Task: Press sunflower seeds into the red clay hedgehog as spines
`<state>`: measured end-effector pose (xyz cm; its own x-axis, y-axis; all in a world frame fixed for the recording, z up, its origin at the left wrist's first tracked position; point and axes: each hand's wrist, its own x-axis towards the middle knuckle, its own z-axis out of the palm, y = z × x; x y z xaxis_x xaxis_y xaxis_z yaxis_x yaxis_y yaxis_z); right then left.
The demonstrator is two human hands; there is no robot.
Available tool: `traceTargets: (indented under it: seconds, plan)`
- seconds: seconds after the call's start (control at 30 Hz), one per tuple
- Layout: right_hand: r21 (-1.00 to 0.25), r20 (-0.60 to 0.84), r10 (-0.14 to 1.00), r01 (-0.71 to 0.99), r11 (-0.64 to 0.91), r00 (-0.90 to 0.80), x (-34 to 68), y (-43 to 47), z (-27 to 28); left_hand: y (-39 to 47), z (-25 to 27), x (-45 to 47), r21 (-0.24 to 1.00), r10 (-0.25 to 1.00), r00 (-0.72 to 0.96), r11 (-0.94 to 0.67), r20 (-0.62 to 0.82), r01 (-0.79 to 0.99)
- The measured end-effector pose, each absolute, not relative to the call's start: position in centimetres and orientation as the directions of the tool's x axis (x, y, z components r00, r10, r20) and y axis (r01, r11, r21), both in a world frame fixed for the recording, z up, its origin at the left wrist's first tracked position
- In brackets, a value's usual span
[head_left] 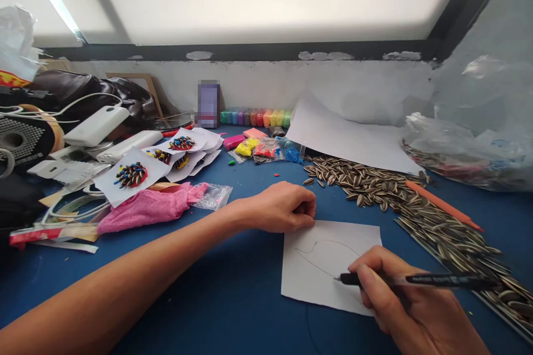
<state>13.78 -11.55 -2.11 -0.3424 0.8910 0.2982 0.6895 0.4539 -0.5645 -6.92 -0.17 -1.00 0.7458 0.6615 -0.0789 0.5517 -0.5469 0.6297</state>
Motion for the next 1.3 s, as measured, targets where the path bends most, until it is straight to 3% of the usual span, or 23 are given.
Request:
traceTargets:
  seconds: [0.6,0.9,1.1,1.3]
  plan:
    - [-0.559,0.322,0.867,0.663,0.498,-0.380,13.7,-11.7,-2.1,0.1,-1.3,-7.0,0.630,0.646,0.760,-0.561,-0.072,0.537]
    - [-0.614,0.358,0.890,0.647,0.452,-0.282,13.7,-11.2,-2.6,-0.1,-1.0,-7.0,0.641,0.650,0.755,-0.545,-0.083,0.540]
    - [-0.588,0.377,0.873,0.648,0.484,-0.310,13.6,-10.9,-3.1,0.0,-1.0,-6.9,0.643,0.656,0.751,-0.541,-0.080,0.542]
    - [-0.680,0.318,0.925,0.630,0.375,-0.208,13.1,-11.1,-3.4,0.0,-1.2,-6.9,0.654,0.654,0.753,-0.540,-0.071,0.530]
